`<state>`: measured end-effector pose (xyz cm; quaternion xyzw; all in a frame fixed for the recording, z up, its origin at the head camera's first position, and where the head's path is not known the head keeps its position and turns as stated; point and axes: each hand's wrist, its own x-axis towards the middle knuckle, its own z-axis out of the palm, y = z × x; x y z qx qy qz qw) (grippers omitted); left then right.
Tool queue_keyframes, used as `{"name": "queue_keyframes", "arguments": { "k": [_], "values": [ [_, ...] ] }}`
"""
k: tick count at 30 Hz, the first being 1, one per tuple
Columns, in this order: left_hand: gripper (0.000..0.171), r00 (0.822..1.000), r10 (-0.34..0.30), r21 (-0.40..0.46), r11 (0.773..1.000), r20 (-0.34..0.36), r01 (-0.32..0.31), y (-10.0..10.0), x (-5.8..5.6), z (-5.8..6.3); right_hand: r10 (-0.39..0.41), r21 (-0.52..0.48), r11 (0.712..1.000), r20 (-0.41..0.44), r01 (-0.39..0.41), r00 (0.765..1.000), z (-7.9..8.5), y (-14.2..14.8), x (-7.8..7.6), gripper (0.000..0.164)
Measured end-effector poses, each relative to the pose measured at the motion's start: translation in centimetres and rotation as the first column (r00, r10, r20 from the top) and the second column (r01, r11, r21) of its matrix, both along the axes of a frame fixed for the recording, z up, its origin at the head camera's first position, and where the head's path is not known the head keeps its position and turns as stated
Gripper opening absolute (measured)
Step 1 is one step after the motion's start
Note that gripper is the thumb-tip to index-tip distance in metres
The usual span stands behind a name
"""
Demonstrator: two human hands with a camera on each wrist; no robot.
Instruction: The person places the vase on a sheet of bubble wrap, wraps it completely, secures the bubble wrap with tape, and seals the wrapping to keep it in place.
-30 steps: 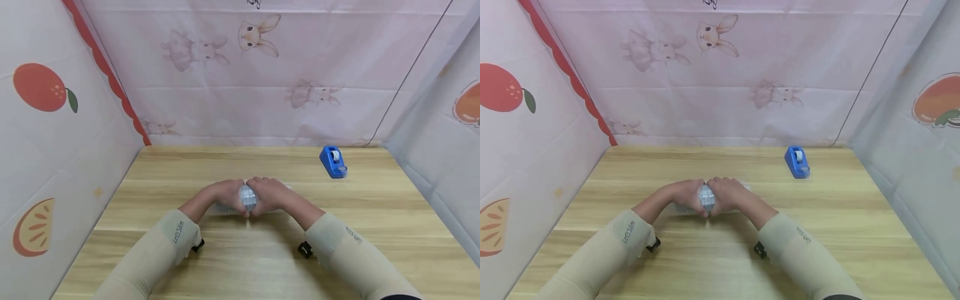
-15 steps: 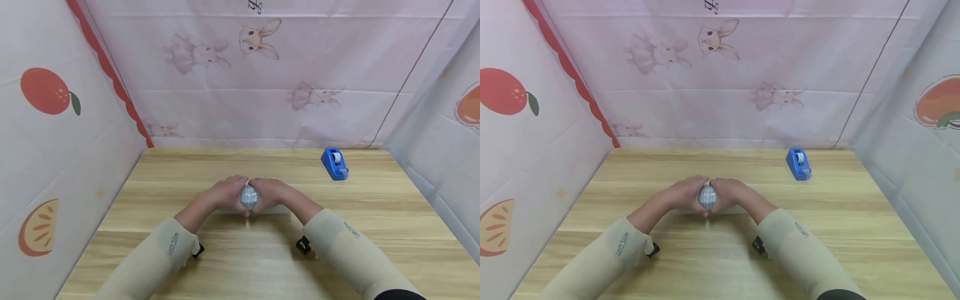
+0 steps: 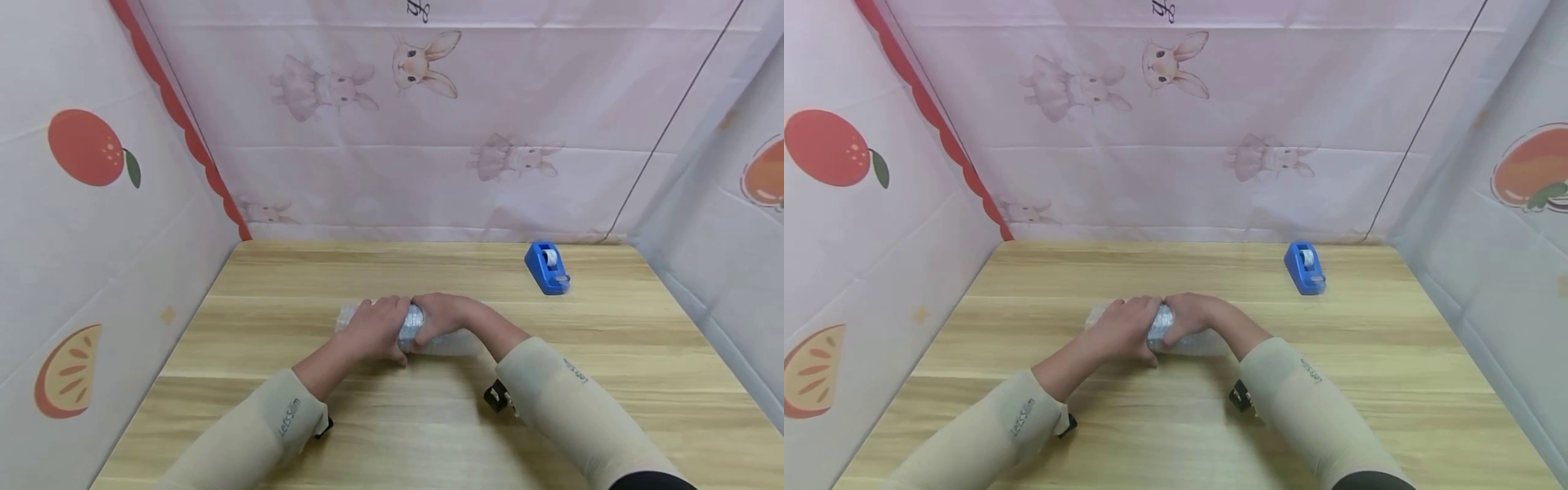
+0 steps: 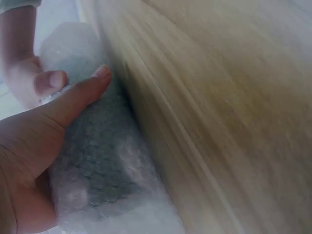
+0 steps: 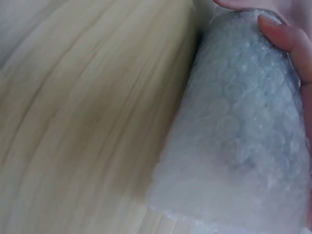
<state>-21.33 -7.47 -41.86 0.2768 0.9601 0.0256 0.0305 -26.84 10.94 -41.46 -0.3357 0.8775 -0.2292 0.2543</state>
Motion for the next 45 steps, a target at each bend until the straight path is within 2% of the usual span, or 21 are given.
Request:
{"name": "queue_keyframes", "arguments": {
  "k": [4,7,14,22,26,30,31,33,35,40,45],
  "values": [
    [0.092,1.0,0.005,0.02,1.0,-0.007,-0.005,0.0,-0.5,-0.3,-0.023,-0.003,1.0,0.001,0.023,1.0,0.2,0.5,0.1,0.07],
    [0.085,1.0,0.014,0.029,0.999,0.001,-0.014,-0.1,-1.0,-0.3,-0.026,0.005,1.0,-0.047,0.026,0.999,0.3,1.0,0.2,0.08],
    [0.078,0.995,-0.011,0.075,0.997,0.095,0.004,-0.1,-2.0,-0.1,0.023,0.048,0.999,-0.178,-0.015,0.984,-0.5,1.7,0.5,0.088],
    [0.077,0.982,0.001,0.099,0.995,0.191,-0.02,-0.1,-2.9,0.2,-0.016,0.138,0.989,-0.301,0.06,0.953,-0.6,2.4,1.2,0.109],
    [0.078,0.973,0.028,0.074,0.996,0.228,-0.046,0.0,-3.0,0.4,0.001,0.201,0.976,-0.4,0.086,0.917,-0.3,2.6,1.9,0.121],
    [0.084,0.962,0.059,0.047,0.996,0.267,-0.074,0.1,-3.1,0.7,0.049,0.252,0.962,-0.521,0.1,0.852,-0.4,2.1,2.8,0.134],
    [0.085,0.96,0.064,0.042,0.996,0.274,-0.079,0.1,-3.1,0.8,0.055,0.257,0.961,-0.543,0.103,0.838,-0.5,2.0,3.0,0.134],
    [0.086,0.957,0.069,0.037,0.996,0.282,-0.083,0.1,-3.2,0.9,0.052,0.259,0.959,-0.561,0.116,0.826,-0.7,1.7,3.1,0.132],
    [0.084,0.956,0.066,0.042,0.996,0.287,-0.082,0.1,-3.3,0.9,0.033,0.25,0.959,-0.559,0.13,0.829,-0.9,1.7,3.0,0.128],
    [0.076,0.956,0.044,0.076,0.995,0.289,-0.068,-0.1,-3.5,0.7,-0.022,0.194,0.971,-0.505,0.139,0.863,-1.5,2.2,2.2,0.113],
    [0.073,0.955,0.031,0.104,0.993,0.294,-0.064,-0.1,-3.6,0.6,-0.044,0.121,0.986,-0.459,0.112,0.887,-1.8,2.4,1.8,0.089]
  ]
}}
